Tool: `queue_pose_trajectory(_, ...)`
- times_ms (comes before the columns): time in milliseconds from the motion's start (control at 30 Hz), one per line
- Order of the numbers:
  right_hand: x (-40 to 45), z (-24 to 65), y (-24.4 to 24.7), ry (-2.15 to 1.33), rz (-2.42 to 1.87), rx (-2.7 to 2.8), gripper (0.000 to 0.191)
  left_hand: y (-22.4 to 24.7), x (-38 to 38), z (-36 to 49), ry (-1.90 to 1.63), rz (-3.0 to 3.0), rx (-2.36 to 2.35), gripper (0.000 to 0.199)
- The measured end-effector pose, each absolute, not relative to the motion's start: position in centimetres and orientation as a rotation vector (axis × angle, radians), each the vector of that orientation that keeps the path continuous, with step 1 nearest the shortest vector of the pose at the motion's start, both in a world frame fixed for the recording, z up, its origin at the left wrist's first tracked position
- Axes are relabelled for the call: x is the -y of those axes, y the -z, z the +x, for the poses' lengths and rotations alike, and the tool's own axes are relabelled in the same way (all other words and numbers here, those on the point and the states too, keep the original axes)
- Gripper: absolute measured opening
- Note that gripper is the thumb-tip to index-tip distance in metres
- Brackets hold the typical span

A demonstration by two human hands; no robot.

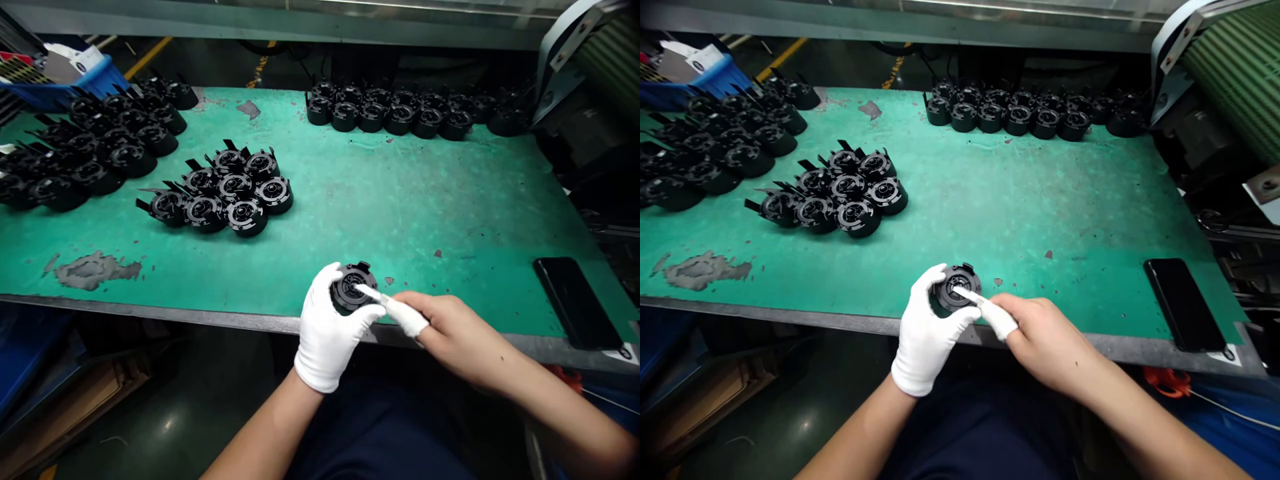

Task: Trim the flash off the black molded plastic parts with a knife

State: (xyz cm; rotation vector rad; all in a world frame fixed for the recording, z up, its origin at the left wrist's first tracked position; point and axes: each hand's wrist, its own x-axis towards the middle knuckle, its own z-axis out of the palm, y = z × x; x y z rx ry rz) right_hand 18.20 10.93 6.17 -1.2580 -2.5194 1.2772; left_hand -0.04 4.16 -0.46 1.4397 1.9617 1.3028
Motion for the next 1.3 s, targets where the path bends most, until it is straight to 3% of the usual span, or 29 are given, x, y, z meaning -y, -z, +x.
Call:
queue_pose_trajectory(100,-10.3,17.0,-5.0,-1.391,-1.359,2.216,0.019,0.0,-2.4,0.8,-1.273,1.415,-1.980,0.069)
queue_pose_trajectory(200,-10.6,16.0,-3.6,-1.377,-1.362,2.103,0.017,-0.9,0.5,2.2,-1.057,1.485,-2.017,0.076)
queue_pose_trajectory(300,-12.4,16.4,-3.5,-1.224,-1.279,2.264,0.022,-1.8,2.2,2.6,-0.888,1.523,-2.005,0.083)
queue_pose_trajectory(400,-14.3,17.7,-4.4,-1.013,-1.207,2.531,0.031,-1.9,0.9,1.5,-0.968,1.484,-2.021,0.089)
queue_pose_trajectory(533,-15.0,18.4,-5.5,-0.710,-1.183,2.886,0.028,-0.9,-3.3,-1.0,-1.011,1.530,-1.941,0.103)
queue_pose_trajectory(700,-14.8,18.2,-5.9,-0.547,-1.166,3.058,0.025,0.0,-5.7,-2.2,-1.039,1.618,-1.832,0.086)
queue_pose_trajectory(900,-14.6,19.0,-5.4,-0.552,-1.160,3.036,0.029,-0.1,-5.5,-2.1,-1.086,1.662,-1.825,0.083)
queue_pose_trajectory(1300,-10.3,19.0,-4.0,-1.018,-1.323,2.766,0.030,0.6,-5.1,-0.9,-1.159,1.540,-1.933,0.084)
